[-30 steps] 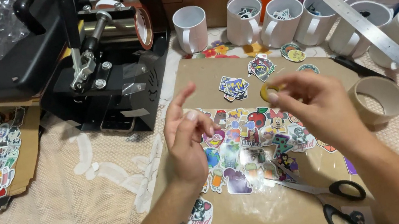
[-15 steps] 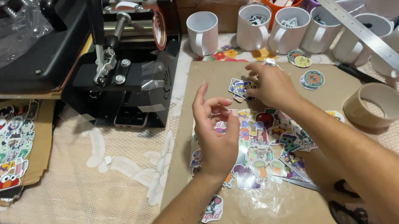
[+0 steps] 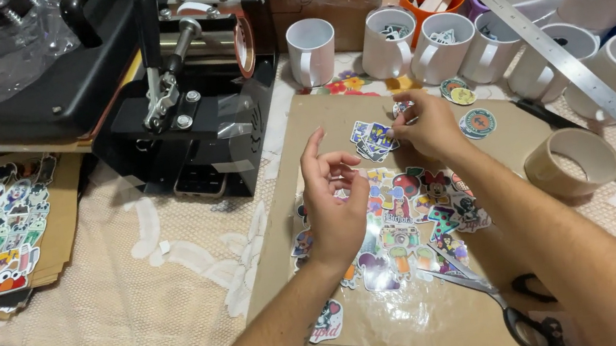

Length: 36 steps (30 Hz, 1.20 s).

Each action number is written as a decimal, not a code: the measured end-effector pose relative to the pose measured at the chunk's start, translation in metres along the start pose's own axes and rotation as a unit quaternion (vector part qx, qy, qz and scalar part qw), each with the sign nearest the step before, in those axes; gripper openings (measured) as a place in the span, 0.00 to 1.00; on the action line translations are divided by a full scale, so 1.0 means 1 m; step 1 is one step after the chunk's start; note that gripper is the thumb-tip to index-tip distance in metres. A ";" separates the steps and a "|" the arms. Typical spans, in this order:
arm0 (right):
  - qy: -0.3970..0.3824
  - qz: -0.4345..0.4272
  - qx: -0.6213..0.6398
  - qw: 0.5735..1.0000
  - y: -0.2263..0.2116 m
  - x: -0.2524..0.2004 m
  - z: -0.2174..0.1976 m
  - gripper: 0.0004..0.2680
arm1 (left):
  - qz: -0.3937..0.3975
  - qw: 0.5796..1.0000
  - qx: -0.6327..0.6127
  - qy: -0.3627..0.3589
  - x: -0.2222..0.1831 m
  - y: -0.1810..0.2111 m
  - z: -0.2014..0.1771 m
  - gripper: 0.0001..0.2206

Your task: Selecting stickers from a pile, trimming them with scissors, and applying adhesive tape to the back.

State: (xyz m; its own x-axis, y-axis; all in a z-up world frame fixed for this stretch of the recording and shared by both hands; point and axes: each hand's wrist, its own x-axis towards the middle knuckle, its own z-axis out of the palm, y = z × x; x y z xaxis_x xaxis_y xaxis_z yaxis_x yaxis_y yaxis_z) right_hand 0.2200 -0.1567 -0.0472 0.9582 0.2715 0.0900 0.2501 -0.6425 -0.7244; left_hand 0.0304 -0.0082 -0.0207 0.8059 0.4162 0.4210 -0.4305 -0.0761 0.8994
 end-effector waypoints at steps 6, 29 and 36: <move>0.075 -0.160 -0.043 0.983 -0.046 -0.049 -0.023 0.23 | -0.014 1.000 0.001 -0.004 0.001 -0.003 0.000 0.33; -0.033 -0.106 0.253 0.961 -0.009 -0.169 -0.053 0.05 | -0.180 0.961 -0.093 -0.187 -0.018 0.008 0.010 0.35; -0.074 -0.099 0.218 0.968 -0.013 -0.170 -0.049 0.02 | -0.174 0.956 -0.070 -0.226 -0.020 0.004 0.010 0.36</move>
State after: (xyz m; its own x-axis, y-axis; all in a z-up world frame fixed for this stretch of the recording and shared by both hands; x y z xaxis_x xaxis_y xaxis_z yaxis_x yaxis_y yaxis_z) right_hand 0.0605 -0.2293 -0.0195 0.8589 0.4790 0.1814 0.3136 -0.2116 -0.9257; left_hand 0.0167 -0.0258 -0.0242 0.9899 -0.0427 0.1349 -0.1284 0.1311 0.9830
